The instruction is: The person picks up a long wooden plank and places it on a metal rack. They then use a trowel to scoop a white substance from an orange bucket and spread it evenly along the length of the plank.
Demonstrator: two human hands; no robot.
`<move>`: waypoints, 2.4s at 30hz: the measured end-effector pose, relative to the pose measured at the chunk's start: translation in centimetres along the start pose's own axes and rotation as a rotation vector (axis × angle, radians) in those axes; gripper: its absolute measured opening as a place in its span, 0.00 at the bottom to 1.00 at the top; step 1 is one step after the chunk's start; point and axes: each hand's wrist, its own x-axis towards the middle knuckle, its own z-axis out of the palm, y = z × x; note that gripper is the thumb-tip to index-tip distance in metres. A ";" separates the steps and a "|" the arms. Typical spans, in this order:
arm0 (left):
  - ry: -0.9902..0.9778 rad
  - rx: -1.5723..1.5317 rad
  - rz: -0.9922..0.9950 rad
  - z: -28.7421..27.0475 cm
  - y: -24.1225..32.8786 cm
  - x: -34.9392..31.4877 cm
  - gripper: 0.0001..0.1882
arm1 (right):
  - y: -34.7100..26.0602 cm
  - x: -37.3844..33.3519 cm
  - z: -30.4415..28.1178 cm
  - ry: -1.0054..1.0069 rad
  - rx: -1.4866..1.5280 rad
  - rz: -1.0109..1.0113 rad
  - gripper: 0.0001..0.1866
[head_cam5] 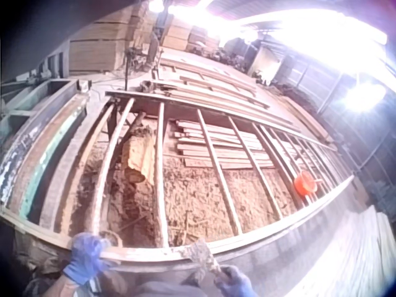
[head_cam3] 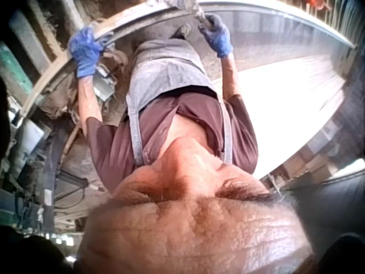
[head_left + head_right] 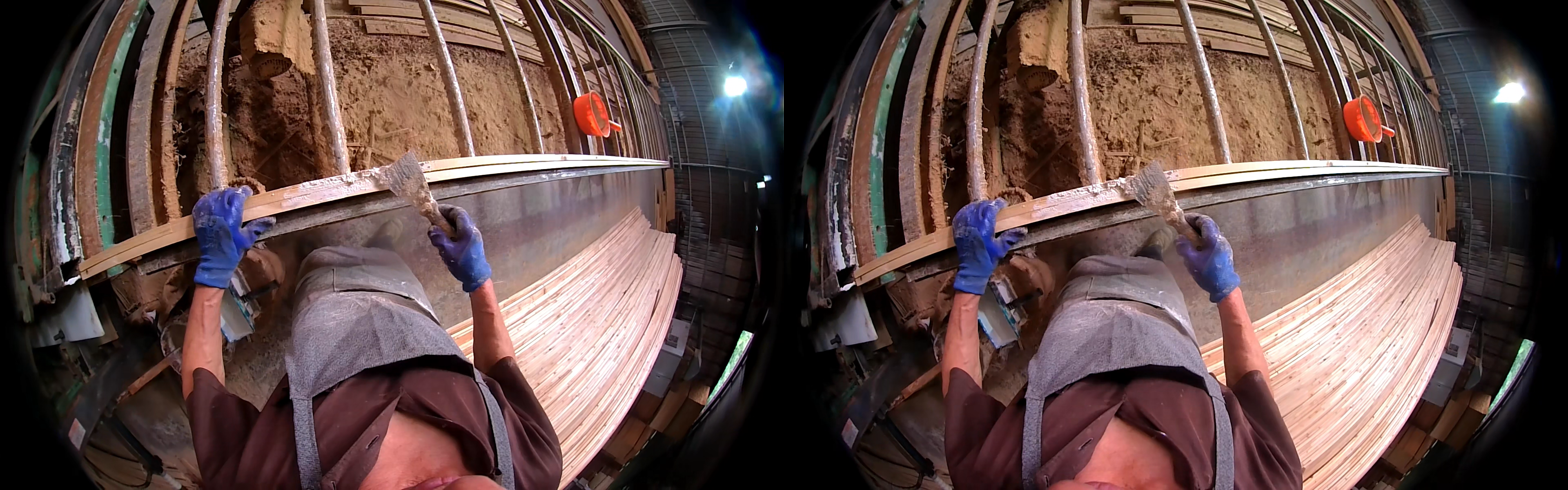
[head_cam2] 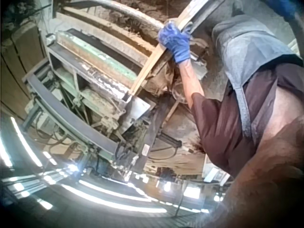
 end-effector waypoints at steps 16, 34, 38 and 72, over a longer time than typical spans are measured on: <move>0.006 0.003 -0.002 0.3 -0.1 -0.1 0.39 | -0.6 0.5 -1.7 0.016 0.342 0.223 0.18; 0.028 0.000 -0.015 0.0 0.2 -0.2 0.37 | 0.3 -1.9 -3.8 0.187 0.403 0.251 0.18; 0.033 0.026 -0.027 0.2 0.6 -0.4 0.39 | 0.3 -2.0 -3.5 0.166 0.444 0.279 0.19; -0.009 -0.005 -0.036 0.0 0.2 -0.3 0.38 | 1.0 -2.9 2.5 -0.033 0.468 0.204 0.21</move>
